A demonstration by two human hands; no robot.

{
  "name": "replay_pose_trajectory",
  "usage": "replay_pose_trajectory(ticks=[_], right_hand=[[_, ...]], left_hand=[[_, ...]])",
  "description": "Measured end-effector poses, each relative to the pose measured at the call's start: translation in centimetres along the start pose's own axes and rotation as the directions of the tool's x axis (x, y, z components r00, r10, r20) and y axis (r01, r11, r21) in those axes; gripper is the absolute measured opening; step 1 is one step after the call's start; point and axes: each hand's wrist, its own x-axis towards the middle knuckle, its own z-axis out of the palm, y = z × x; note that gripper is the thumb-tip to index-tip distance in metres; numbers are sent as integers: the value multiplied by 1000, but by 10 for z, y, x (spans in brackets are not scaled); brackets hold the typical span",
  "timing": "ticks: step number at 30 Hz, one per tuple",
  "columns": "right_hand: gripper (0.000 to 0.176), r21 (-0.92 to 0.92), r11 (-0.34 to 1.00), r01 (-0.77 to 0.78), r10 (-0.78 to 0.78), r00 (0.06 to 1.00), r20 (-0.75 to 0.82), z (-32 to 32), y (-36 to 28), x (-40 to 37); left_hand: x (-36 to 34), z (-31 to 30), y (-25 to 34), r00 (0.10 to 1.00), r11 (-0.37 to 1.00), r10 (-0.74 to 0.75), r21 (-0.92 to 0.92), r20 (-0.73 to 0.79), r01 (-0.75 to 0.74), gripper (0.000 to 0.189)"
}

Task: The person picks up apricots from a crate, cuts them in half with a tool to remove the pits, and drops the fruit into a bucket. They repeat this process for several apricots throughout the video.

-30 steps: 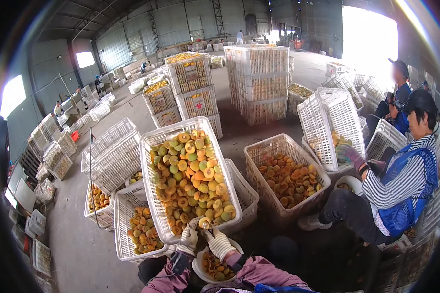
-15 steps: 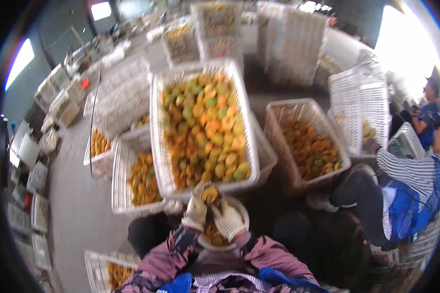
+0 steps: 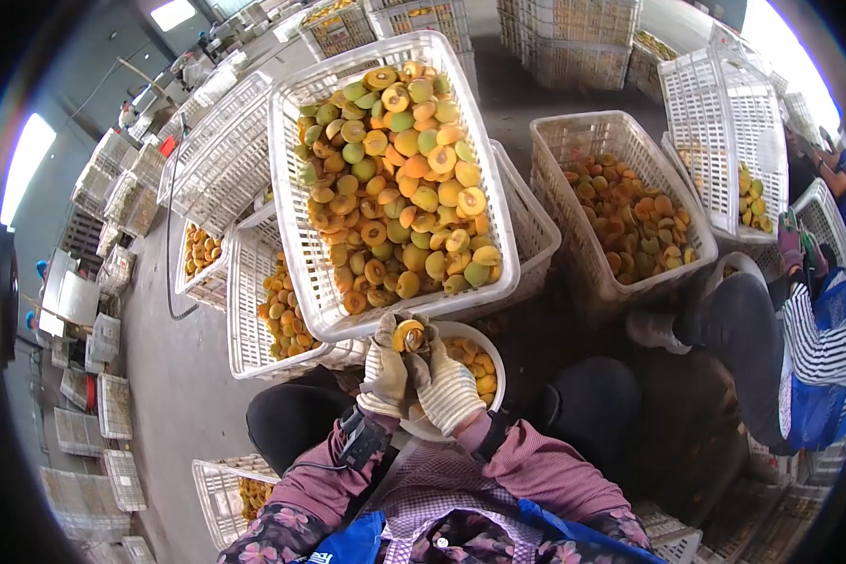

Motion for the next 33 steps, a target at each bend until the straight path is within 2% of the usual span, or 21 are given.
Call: replay_pose_trajectory(ticks=[2,4,5,6,7,8,9,11,15,16,17,18,19,21,23,26,27,29,30,31,33], right_hand=[[51,68,998,-16,15,1000,23,2,5,1],[49,137,990,-32,24,998,56,7,11,0],[46,191,980,-55,39,995,88,11,16,-1],[42,245,966,-79,51,992,119,14,18,-2],[42,255,963,-82,56,992,109,7,6,-5],[38,90,992,-86,70,983,169,-8,-16,-8],[35,-77,994,-79,94,969,228,-16,-29,-10],[34,-37,997,-61,68,973,220,-11,-27,-11],[32,-51,994,-100,109,970,218,-11,-28,-12],[33,-112,987,-111,134,964,229,-9,-26,-12],[34,-173,978,-119,159,958,240,-7,-22,-11],[37,-82,992,-93,108,974,199,7,-5,-11],[37,-75,992,-100,113,975,190,5,-8,-12],[38,-126,980,-155,178,963,201,-1,-16,-13],[35,-123,986,-112,131,980,153,-19,-37,-16],[36,-42,993,-111,117,975,187,-10,-20,-10],[36,-35,993,-110,115,975,191,-3,-12,-7],[41,-83,980,-183,201,907,372,7,-1,-6],[43,-24,990,-137,136,908,396,11,6,-7],[46,37,995,-94,70,905,419,14,10,-8],[48,322,858,-401,141,785,603,-4,-15,-21]], left_hand=[[0,-1,-3,999,993,34,114,37,-38,32],[-5,1,-5,967,881,251,401,47,-249,27],[-9,7,8,968,879,244,409,52,-244,27],[-11,12,28,884,550,342,695,320,-464,26],[-13,16,39,752,99,294,764,590,-638,25],[-18,21,31,888,431,321,784,330,-447,26],[-16,11,24,882,490,355,742,309,-457,25],[-16,10,28,963,824,168,506,211,-254,26],[-14,2,19,967,848,139,479,213,-227,25],[-11,-5,13,977,835,148,510,154,-207,23],[-8,-15,15,943,635,156,702,293,-323,22],[-5,-24,16,889,352,161,817,428,-457,27],[-3,-29,19,818,73,162,820,552,-568,34],[-5,-33,16,772,-229,162,785,614,-576,21],[-10,-15,12,900,104,166,900,404,-423,25],[3,-33,13,973,648,21,739,228,-187,30],[1,-37,14,952,524,31,806,305,-276,32],[-8,-28,22,866,225,35,841,498,-492,36],[-8,-33,28,912,240,-106,901,395,-362,38],[8,-69,20,889,93,84,885,450,-456,38],[-9,-5,54,937,-200,295,971,186,-130,39]])
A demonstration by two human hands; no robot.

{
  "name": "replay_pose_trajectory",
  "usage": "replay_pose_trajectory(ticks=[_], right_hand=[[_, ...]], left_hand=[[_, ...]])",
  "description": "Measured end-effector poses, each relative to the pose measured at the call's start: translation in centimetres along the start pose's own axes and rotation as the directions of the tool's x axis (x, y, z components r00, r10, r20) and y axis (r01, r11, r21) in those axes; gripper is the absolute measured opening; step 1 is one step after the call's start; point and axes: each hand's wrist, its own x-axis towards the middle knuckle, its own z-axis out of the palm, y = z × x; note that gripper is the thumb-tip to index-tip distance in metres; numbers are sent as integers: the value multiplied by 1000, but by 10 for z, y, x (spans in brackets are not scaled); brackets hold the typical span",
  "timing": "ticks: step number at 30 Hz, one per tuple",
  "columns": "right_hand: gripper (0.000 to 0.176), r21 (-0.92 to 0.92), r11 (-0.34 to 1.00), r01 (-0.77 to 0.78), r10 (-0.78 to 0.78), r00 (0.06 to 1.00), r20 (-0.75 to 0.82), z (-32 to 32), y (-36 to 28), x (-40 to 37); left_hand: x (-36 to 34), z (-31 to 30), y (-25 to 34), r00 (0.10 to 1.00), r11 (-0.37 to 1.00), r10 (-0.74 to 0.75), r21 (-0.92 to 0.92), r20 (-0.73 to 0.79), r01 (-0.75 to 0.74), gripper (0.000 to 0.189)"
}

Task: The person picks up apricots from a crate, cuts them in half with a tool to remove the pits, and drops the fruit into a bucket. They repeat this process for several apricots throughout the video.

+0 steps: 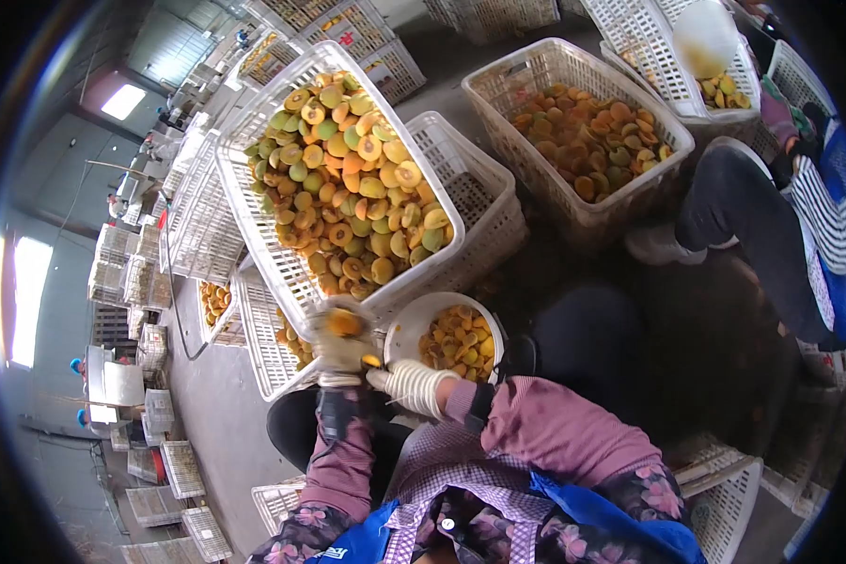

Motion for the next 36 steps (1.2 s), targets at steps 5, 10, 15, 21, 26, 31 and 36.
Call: replay_pose_trajectory(ticks=[5,10,15,21,26,31,36], right_hand=[[40,390,869,-305,317,948,37,6,-2,-7],[34,538,803,-257,342,937,-64,2,11,9],[46,-609,793,-20,-135,969,-208,-17,22,5],[40,-527,849,-50,-186,904,-386,-24,-13,5],[35,-432,897,95,-337,780,-528,-30,-27,-7],[32,-310,905,292,-396,843,-364,-20,-34,-19],[36,-516,856,25,-315,817,-483,-22,-9,2]], left_hand=[[62,-17,-16,982,987,117,123,-146,-99,31],[165,85,-42,517,584,360,245,776,-774,23],[134,54,15,742,988,94,31,664,-153,58],[93,22,7,902,133,59,-899,427,417,46],[13,13,41,926,-8,60,-927,373,375,36],[-12,46,28,996,424,-31,-901,85,90,29],[2,46,23,879,-262,-126,-870,460,418,38]])
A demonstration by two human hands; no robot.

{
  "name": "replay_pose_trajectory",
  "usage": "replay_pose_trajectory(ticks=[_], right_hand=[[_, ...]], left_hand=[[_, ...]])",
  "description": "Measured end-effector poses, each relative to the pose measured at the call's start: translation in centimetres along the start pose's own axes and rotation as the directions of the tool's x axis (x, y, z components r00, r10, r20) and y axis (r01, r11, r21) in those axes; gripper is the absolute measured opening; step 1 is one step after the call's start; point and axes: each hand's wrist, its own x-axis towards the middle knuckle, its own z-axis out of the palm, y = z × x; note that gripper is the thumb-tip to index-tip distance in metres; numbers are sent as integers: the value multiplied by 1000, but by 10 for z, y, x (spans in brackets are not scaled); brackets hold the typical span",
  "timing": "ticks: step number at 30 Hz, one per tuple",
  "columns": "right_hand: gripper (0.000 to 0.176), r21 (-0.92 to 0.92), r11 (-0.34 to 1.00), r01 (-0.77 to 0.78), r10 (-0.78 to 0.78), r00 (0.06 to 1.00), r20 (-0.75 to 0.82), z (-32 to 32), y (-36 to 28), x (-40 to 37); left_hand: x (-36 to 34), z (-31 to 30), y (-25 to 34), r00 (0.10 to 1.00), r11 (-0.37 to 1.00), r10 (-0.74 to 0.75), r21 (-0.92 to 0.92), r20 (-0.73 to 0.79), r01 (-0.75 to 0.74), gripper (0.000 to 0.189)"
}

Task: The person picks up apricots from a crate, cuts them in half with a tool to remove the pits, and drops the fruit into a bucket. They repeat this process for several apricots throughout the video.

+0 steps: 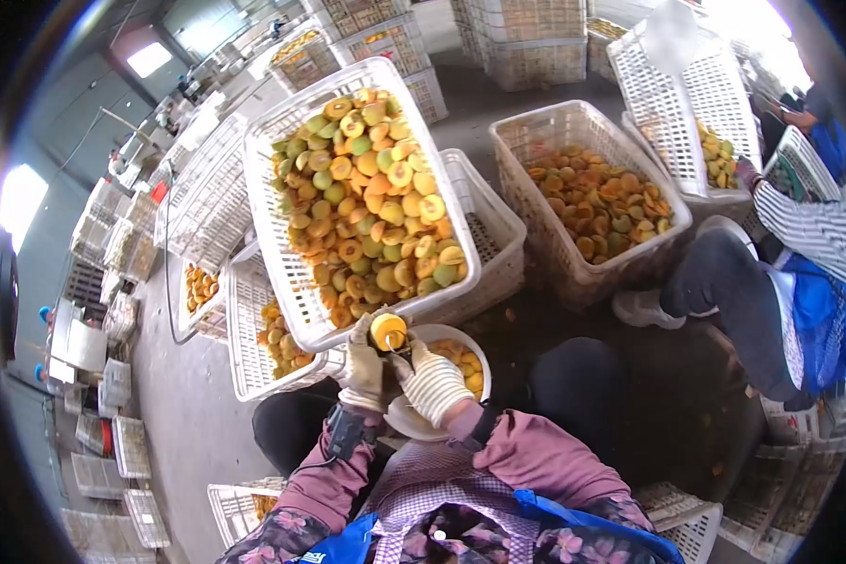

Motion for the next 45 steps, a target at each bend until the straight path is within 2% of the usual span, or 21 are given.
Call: replay_pose_trajectory(ticks=[2,6,8,9,12,17,20,22,25,28,30,32,33,34,36,38,40,41,42,44,45], right_hand=[[43,-39,999,-23,23,1000,-4,-2,-2,-1],[45,50,999,6,-4,999,-47,-1,-3,2],[39,-119,993,-7,1,999,-52,-6,-11,0],[37,-137,991,0,-9,998,-63,-5,-12,0],[37,-161,987,24,-35,997,-64,1,-5,-1],[38,-106,991,87,-99,988,-114,5,-1,-3],[38,-110,989,98,-112,986,-122,5,-1,-3],[38,-125,989,86,-101,987,-122,4,-1,-3],[39,-142,989,32,-42,997,-69,0,-5,-4],[39,-170,985,25,-34,998,-52,-2,-9,-7],[38,-104,995,-10,6,999,-36,-2,-12,-8],[39,-94,995,-42,43,999,5,-1,-13,-10],[40,-84,994,-74,78,996,46,0,-12,-11],[40,-83,994,-70,74,996,43,3,-9,-12],[38,128,992,22,-21,1000,-9,17,7,-9],[35,295,955,29,-41,999,35,28,19,-8],[34,123,975,188,-199,976,92,17,5,-23],[32,139,982,124,-143,981,134,20,3,-26],[33,331,938,100,-144,983,110,49,33,-24],[35,464,857,-224,66,941,332,24,3,-29],[35,459,858,-229,69,938,340,12,-8,-31]], left_hand=[[-7,9,3,997,999,-33,-7,-75,33,41],[-6,2,-1,999,1000,-9,22,-49,10,43],[-10,2,0,995,995,-97,-15,6,97,39],[-5,-10,-11,998,971,66,232,-22,-59,38],[-2,-18,-13,998,991,-21,128,-57,28,37],[-6,-7,-4,999,987,-45,155,-6,45,40],[3,-10,-11,998,984,47,172,-32,-40,39],[-2,-12,-14,999,987,16,161,-39,-9,38],[-5,-17,-19,997,980,70,189,-40,-62,35],[-8,-22,-22,951,804,284,509,122,-306,34],[-26,10,-7,956,799,268,526,121,-290,33],[-27,10,-2,841,537,414,652,350,-535,34],[-24,15,-2,921,757,341,526,188,-388,35],[-23,14,-3,919,755,344,525,192,-392,35],[-23,11,-1,927,742,304,555,221,-376,39],[-21,8,3,937,770,241,538,252,-343,40],[-18,2,13,950,837,99,491,297,-241,38],[-18,4,20,943,832,-13,527,332,-174,34],[-16,1,27,874,841,-130,518,468,-153,32],[-13,-1,31,877,726,-258,681,406,-101,31],[-12,-1,33,866,710,-308,701,394,-66,33]])
